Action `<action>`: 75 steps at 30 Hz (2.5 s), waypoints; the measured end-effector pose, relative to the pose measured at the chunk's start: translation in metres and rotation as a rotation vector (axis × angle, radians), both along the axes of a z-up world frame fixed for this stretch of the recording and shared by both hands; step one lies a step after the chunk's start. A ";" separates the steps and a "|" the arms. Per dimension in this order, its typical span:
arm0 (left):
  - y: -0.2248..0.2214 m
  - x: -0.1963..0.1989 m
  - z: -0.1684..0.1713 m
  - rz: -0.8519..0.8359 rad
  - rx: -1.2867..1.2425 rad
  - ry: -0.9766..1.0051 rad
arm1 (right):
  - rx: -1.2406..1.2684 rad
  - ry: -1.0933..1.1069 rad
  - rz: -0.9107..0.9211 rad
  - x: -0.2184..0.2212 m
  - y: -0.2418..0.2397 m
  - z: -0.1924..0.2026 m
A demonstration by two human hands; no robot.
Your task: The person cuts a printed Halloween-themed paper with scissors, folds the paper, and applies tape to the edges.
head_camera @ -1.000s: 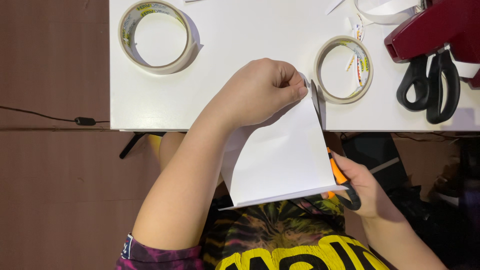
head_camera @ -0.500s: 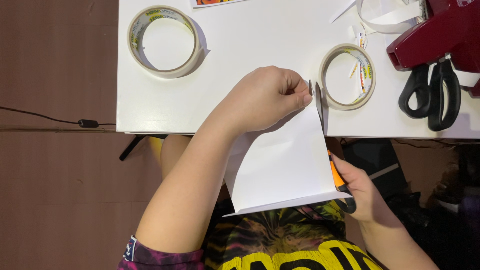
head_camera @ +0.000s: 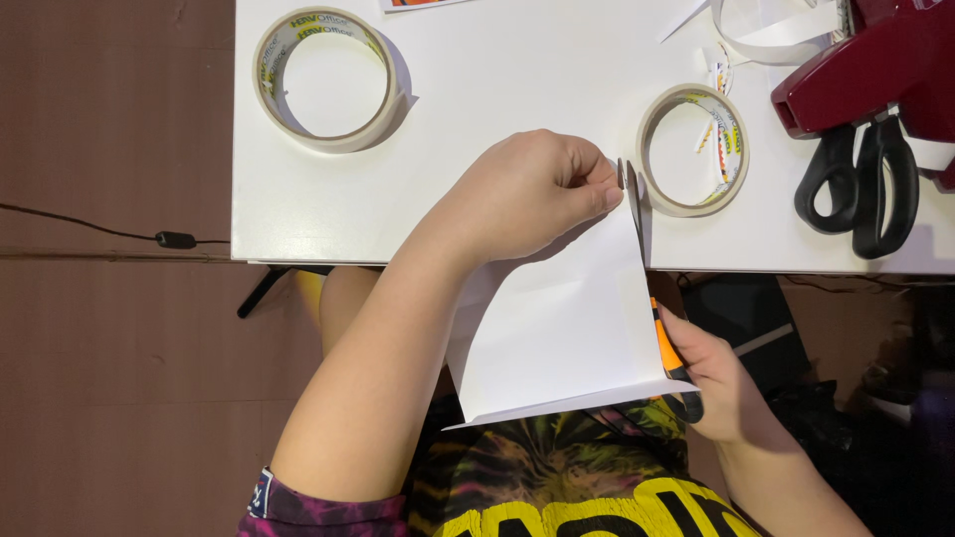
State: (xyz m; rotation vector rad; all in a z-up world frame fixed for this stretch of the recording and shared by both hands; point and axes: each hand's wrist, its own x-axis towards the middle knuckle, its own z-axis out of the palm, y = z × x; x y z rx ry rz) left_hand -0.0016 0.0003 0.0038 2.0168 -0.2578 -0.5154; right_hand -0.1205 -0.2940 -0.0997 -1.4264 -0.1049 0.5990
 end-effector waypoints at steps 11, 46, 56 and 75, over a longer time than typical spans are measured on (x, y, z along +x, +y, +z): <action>0.005 -0.006 0.004 0.111 -0.271 0.137 | -0.477 0.153 -0.250 0.031 0.007 0.096; 0.006 -0.140 0.005 0.333 0.553 -1.067 | -2.015 -1.151 0.027 0.131 -0.007 0.098; 0.035 -0.161 -0.017 0.520 0.656 -1.244 | -1.173 -1.547 0.117 0.083 0.035 0.113; -0.082 -0.189 -0.053 0.926 -0.560 -0.234 | -1.303 -1.616 0.006 0.133 0.059 0.066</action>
